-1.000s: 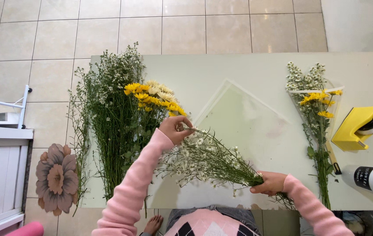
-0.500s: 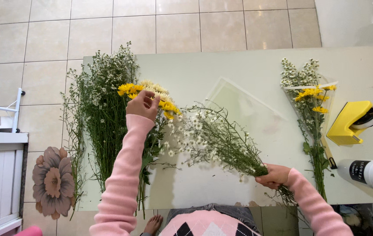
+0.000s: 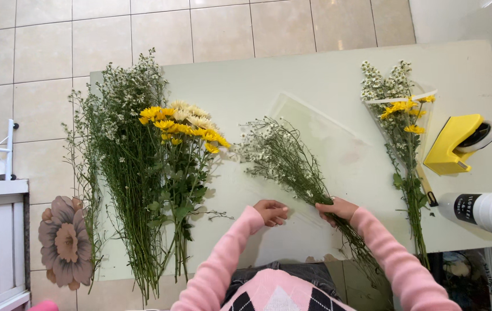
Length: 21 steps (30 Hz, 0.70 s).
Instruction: The person selects yellow and white flowers and a sprig of greenery by hand, gathers them into a bunch, and places them into a transparent plastic sleeve. They then use adhesive tape to secure the sleeve around the stems.
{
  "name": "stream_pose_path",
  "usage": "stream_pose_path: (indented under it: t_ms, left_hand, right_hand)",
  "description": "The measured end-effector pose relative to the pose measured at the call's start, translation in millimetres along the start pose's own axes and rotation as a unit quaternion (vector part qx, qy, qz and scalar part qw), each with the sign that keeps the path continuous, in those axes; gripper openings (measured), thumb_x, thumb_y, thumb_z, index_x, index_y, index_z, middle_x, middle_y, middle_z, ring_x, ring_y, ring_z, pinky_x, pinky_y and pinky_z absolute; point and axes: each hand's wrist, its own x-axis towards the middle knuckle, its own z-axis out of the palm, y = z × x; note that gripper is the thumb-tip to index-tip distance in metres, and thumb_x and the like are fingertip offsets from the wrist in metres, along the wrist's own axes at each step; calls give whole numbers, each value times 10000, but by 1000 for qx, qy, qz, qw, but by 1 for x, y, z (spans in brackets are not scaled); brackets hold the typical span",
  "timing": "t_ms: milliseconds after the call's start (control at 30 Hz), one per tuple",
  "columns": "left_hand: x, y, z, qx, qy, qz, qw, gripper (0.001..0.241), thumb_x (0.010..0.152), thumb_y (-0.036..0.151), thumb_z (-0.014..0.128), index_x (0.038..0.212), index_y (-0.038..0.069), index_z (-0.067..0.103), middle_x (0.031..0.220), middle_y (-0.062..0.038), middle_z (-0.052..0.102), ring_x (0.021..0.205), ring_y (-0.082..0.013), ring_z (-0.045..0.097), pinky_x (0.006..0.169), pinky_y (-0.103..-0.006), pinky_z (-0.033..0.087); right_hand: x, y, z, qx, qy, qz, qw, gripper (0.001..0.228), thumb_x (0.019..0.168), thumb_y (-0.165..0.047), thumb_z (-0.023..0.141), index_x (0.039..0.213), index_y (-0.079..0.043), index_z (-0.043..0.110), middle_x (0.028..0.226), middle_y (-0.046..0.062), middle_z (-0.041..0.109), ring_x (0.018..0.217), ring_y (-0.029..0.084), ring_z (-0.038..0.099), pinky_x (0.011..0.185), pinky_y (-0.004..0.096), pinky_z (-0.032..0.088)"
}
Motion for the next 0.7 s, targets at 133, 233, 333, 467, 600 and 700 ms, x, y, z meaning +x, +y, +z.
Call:
stream_pose_path:
  t_ms: [133, 233, 333, 467, 600, 700]
  left_hand:
    - [22, -6, 23, -49, 29, -11, 998, 610, 879, 504, 829, 1301, 114, 623, 1124, -73, 768, 858, -115, 760, 680, -200, 605]
    - [49, -10, 43, -108, 6, -21, 994, 1004, 858, 537, 883, 1549, 39, 352, 1350, -195, 664, 1141, -307, 712, 945, -434, 571]
    - [93, -26, 57, -277, 22, 35, 960, 1397, 811, 338, 1040, 1634, 69, -56, 1504, -240, 473, 1303, -398, 584, 1053, -637, 416]
    - [34, 67, 83, -298, 4, 73, 952, 911, 830, 308, 918, 1529, 34, 403, 1319, -153, 653, 859, -194, 679, 744, -256, 509]
    - [80, 41, 80, -230, 80, 75, 967, 688, 796, 475, 911, 1351, 121, 713, 1061, -118, 786, 471, -165, 517, 481, -198, 379]
    - [76, 54, 80, -105, 200, 8, 974, 1150, 624, 701, 976, 1475, 39, 575, 1329, -252, 649, 993, -381, 720, 872, -578, 553]
  right_hand:
    - [-29, -23, 16, -17, 51, -94, 994, 357, 739, -17, 925, 763, 27, 571, 500, 206, 578, 275, 302, 567, 292, 401, 491]
    - [-32, -5, 15, 15, 34, -109, 993, 320, 816, -12, 852, 711, 34, 554, 420, 185, 524, 241, 259, 515, 273, 363, 451]
    - [-30, 20, 14, 90, -12, -77, 993, 260, 857, 43, 780, 709, 6, 570, 472, 133, 503, 249, 202, 454, 274, 328, 393]
    - [-42, 28, 20, 128, -102, -39, 986, 336, 937, -55, 734, 648, 46, 595, 485, 149, 504, 269, 187, 436, 302, 342, 401]
    - [-65, -40, 41, 15, -46, -136, 990, 214, 823, 5, 833, 898, 78, 647, 673, 264, 701, 362, 303, 663, 404, 419, 579]
    - [-91, -64, 52, -86, 111, -162, 977, 593, 780, -110, 902, 1236, 58, 562, 688, 217, 754, 514, 215, 732, 541, 329, 601]
